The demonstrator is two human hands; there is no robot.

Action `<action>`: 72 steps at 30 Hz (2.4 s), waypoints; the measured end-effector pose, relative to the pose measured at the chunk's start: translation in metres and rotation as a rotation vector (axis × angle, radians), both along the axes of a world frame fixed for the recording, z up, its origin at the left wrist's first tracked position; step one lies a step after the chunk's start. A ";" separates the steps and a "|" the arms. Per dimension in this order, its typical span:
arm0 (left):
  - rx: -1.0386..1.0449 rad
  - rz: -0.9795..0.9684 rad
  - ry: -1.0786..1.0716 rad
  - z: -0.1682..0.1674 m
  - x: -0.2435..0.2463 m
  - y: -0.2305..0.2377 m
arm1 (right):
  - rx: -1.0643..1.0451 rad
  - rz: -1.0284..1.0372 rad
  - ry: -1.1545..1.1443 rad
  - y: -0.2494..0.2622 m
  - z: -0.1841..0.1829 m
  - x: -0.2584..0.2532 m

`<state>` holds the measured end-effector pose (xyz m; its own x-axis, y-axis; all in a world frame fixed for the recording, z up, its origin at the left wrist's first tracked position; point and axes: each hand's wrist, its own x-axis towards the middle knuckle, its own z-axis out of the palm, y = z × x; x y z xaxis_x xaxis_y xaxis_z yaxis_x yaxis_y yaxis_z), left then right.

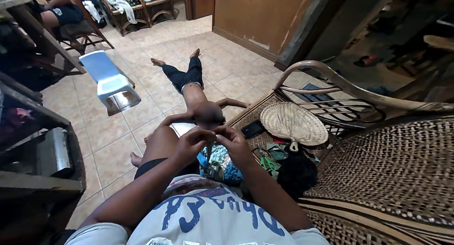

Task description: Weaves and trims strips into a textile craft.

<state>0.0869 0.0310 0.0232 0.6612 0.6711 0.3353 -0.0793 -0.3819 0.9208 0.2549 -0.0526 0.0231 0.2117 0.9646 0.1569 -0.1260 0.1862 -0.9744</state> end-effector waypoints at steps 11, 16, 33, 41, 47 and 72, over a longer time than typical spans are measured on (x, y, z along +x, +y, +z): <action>0.117 0.089 -0.068 -0.009 0.000 -0.002 | 0.072 -0.073 -0.096 -0.001 -0.006 0.001; 0.189 0.140 -0.089 -0.010 0.000 -0.002 | 0.119 -0.072 -0.143 -0.001 -0.008 0.001; 0.342 0.221 -0.037 -0.010 -0.003 -0.003 | 0.125 -0.082 -0.231 -0.004 -0.012 -0.001; 0.553 0.162 0.050 -0.010 -0.008 0.001 | 0.139 -0.123 -0.325 -0.004 -0.022 -0.003; 0.741 0.094 0.112 -0.022 -0.008 -0.002 | 0.032 -0.108 -0.253 -0.016 -0.042 -0.008; -0.292 0.267 0.096 -0.010 -0.012 0.014 | -1.223 -0.385 -0.923 -0.059 -0.181 0.161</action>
<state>0.0750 0.0453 0.0136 0.4701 0.8812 0.0508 0.0785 -0.0990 0.9920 0.4155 -0.1113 -0.1582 0.7396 0.5127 -0.4360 0.4389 -0.8586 -0.2651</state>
